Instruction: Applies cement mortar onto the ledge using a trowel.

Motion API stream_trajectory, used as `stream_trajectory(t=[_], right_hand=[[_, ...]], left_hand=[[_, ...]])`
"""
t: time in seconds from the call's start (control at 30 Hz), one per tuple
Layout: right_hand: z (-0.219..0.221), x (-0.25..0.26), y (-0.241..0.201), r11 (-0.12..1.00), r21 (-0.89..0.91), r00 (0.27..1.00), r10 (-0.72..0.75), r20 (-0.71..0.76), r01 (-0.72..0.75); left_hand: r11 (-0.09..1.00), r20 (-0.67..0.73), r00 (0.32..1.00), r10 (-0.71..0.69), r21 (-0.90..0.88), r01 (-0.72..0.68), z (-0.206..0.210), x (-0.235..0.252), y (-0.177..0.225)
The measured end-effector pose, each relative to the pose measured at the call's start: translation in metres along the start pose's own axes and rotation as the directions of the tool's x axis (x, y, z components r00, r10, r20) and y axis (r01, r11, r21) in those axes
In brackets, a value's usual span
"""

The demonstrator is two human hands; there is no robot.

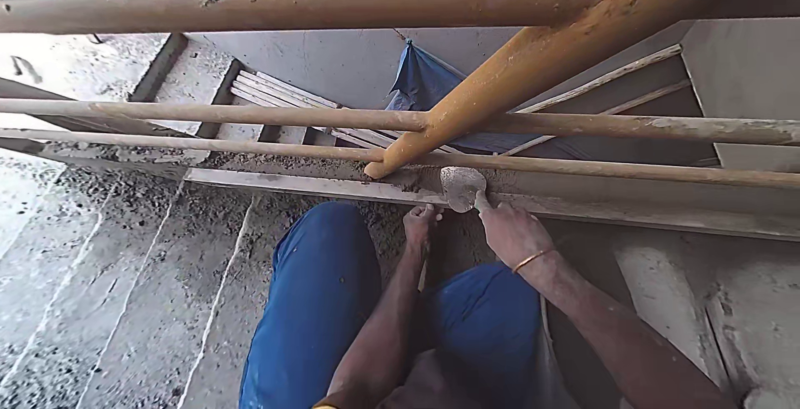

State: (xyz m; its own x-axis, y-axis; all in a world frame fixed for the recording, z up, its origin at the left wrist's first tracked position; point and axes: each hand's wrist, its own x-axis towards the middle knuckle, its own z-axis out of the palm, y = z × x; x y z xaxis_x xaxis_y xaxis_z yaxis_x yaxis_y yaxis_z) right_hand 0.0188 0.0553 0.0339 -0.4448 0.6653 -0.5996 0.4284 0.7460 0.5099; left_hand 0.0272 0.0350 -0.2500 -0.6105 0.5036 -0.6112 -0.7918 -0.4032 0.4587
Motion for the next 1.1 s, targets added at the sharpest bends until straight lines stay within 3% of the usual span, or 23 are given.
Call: stream_trajectory(t=[0.23,0.37,0.57,0.7,0.83,1.1], right_hand=[[0.012,-0.015,0.068,0.987,0.080,0.991,0.136,0.005,-0.136],[0.040,-0.029,0.125,0.964,0.109,0.965,0.251,-0.079,-0.242],[0.078,-0.082,0.197,0.893,0.338,0.888,0.389,-0.245,-0.298],[0.093,-0.114,0.214,0.811,0.378,0.825,0.537,-0.177,-0.447],[0.088,-0.110,0.189,0.794,0.358,0.833,0.548,-0.070,-0.492],[0.057,-0.053,0.024,0.938,0.231,0.963,0.270,-0.026,-0.257]], left_hand=[[1.000,-0.010,1.000,-0.018,-0.012,0.018,0.001,0.000,0.002],[1.000,-0.018,0.999,-0.029,-0.009,0.028,0.003,-0.003,0.003],[1.000,-0.035,0.999,-0.012,0.001,0.012,0.002,-0.001,0.000],[1.000,-0.024,1.000,-0.014,-0.006,0.014,0.003,-0.001,-0.001],[1.000,-0.016,1.000,-0.010,-0.027,0.010,0.003,-0.004,0.000],[0.999,-0.034,0.999,-0.033,-0.032,0.032,0.004,-0.004,0.002]])
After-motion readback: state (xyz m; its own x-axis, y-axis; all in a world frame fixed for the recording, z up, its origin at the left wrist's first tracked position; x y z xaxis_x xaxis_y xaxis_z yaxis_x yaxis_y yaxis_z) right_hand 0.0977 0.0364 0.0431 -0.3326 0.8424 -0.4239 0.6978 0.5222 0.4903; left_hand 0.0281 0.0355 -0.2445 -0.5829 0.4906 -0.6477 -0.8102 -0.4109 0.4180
